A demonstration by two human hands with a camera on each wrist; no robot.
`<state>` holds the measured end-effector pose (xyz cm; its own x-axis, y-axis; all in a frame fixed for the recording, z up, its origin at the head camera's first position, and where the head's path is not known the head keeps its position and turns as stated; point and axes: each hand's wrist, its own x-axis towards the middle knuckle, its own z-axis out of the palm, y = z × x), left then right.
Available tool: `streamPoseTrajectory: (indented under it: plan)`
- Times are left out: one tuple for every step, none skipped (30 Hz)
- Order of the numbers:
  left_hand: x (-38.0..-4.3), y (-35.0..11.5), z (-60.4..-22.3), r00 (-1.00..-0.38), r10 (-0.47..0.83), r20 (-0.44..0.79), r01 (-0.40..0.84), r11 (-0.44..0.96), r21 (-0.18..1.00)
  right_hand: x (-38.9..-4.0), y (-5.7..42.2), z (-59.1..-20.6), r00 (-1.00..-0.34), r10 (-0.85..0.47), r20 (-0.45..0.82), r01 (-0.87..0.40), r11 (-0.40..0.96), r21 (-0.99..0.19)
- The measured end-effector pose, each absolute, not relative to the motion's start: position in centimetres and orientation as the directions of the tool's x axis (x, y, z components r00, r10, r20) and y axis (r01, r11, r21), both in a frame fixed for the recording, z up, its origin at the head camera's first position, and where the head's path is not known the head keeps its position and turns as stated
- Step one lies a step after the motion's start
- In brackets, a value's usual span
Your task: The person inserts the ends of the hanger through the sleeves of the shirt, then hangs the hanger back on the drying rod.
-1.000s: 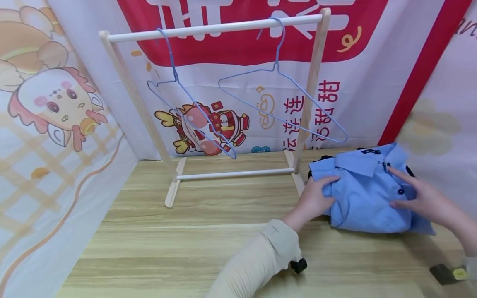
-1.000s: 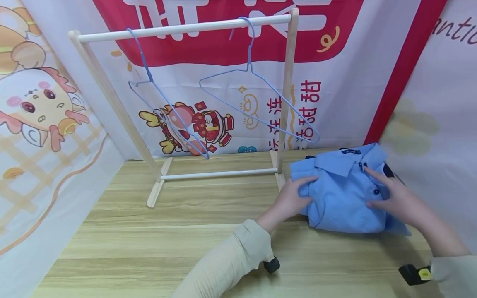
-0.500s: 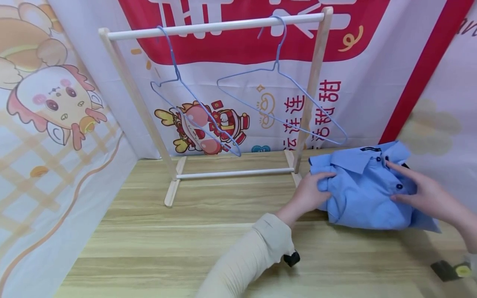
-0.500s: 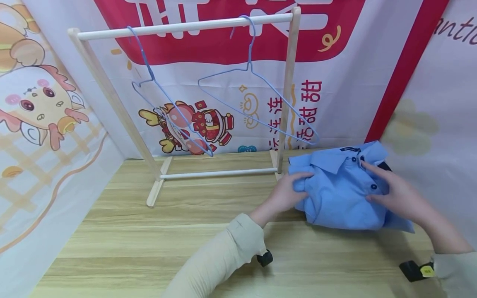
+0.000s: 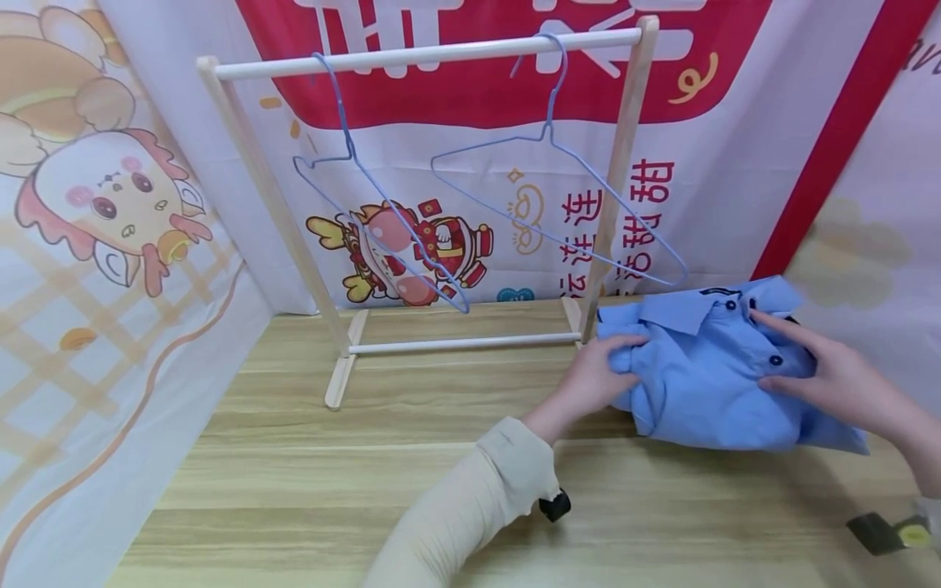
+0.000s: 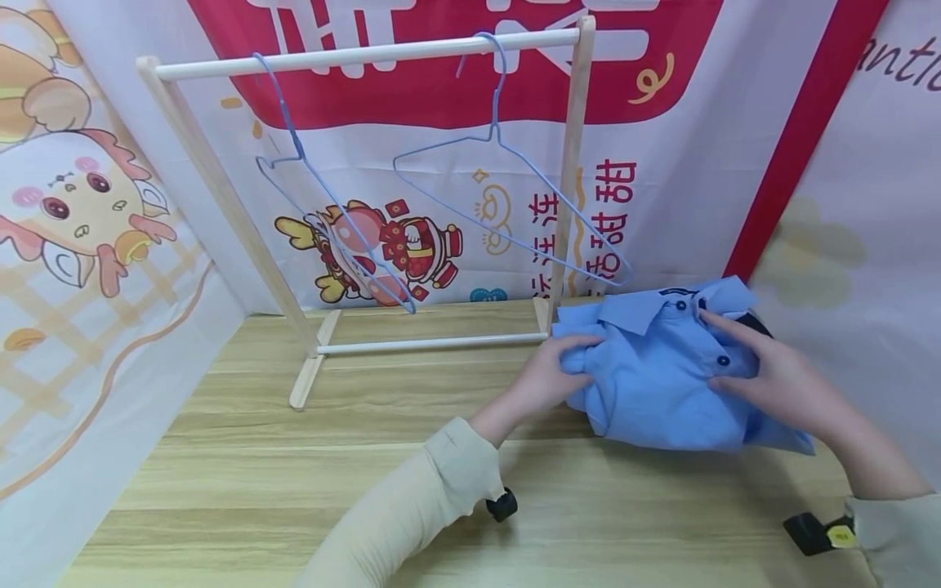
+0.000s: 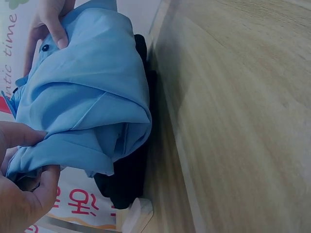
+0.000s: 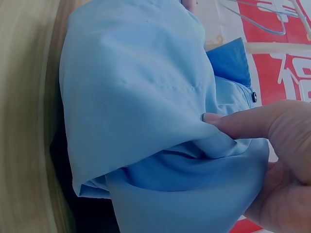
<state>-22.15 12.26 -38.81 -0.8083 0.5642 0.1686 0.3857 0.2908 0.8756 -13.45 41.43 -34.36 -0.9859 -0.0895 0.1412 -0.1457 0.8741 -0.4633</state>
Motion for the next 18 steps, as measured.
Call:
streamPoseTrajectory:
  plan:
    - [-22.2,12.1,-38.7,-0.806,0.566,0.172,0.386,0.283,0.878,-13.5,41.3,-34.3,-0.986,-0.09,0.142,-0.147,0.873,-0.466]
    - [-22.2,11.9,-38.6,-0.804,0.568,0.174,0.386,0.277,0.88,-13.5,41.2,-34.2,-0.986,-0.09,0.143,-0.148,0.871,-0.468]
    - [-22.2,11.7,-38.5,-0.803,0.57,0.174,0.384,0.273,0.882,-13.5,41.1,-34.1,-0.985,-0.092,0.143,-0.15,0.867,-0.474]
    - [-22.2,11.5,-38.4,-0.802,0.571,0.174,0.384,0.27,0.883,-13.5,41.0,-34.0,-0.986,-0.094,0.141,-0.151,0.864,-0.48]
    - [-22.1,11.3,-38.3,-0.803,0.571,0.171,0.379,0.267,0.886,-13.6,40.8,-34.0,-0.985,-0.096,0.14,-0.153,0.862,-0.484]
    - [-22.1,11.1,-38.2,-0.804,0.57,0.17,0.378,0.269,0.886,-13.6,40.7,-33.9,-0.985,-0.098,0.139,-0.154,0.859,-0.488]
    - [-22.0,10.9,-38.2,-0.805,0.568,0.168,0.377,0.273,0.885,-13.6,40.5,-33.9,-0.986,-0.1,0.135,-0.154,0.856,-0.493]
    - [-21.9,10.7,-38.2,-0.808,0.567,0.161,0.372,0.279,0.885,-13.6,40.4,-33.8,-0.986,-0.103,0.13,-0.155,0.853,-0.499]
    - [-21.8,10.5,-38.2,-0.81,0.565,0.156,0.368,0.283,0.886,-13.6,40.2,-33.8,-0.986,-0.107,0.128,-0.157,0.85,-0.503]
    - [-21.7,10.3,-38.2,-0.812,0.563,0.15,0.362,0.285,0.888,-13.6,40.1,-33.8,-0.986,-0.11,0.129,-0.161,0.847,-0.507]
    - [-21.7,10.2,-38.2,-0.815,0.561,0.145,0.357,0.29,0.888,-13.6,39.9,-33.8,-0.985,-0.114,0.133,-0.166,0.844,-0.51]
    - [-21.6,9.9,-38.2,-0.816,0.56,0.14,0.353,0.291,0.889,-13.6,39.8,-33.8,-0.983,-0.119,0.141,-0.175,0.838,-0.516]
    - [-21.5,9.8,-38.3,-0.818,0.56,0.134,0.345,0.289,0.893,-13.6,39.7,-33.8,-0.982,-0.122,0.147,-0.182,0.835,-0.52]
    - [-21.5,9.6,-38.3,-0.819,0.559,0.127,0.334,0.284,0.899,-13.6,39.5,-33.8,-0.98,-0.128,0.154,-0.191,0.829,-0.525]
    - [-21.5,9.3,-38.3,-0.82,0.559,0.124,0.328,0.28,0.902,-13.6,39.4,-33.9,-0.977,-0.133,0.164,-0.201,0.825,-0.528]
    - [-21.5,9.1,-38.3,-0.821,0.558,0.12,0.321,0.276,0.906,-13.7,39.2,-33.9,-0.975,-0.139,0.171,-0.211,0.819,-0.533]
    - [-21.5,8.9,-38.3,-0.822,0.556,0.121,0.32,0.276,0.906,-13.7,39.0,-33.9,-0.972,-0.148,0.182,-0.224,0.815,-0.535]
    - [-21.5,8.7,-38.4,-0.823,0.555,0.12,0.318,0.275,0.908,-13.7,38.8,-33.9,-0.968,-0.158,0.195,-0.24,0.807,-0.539]
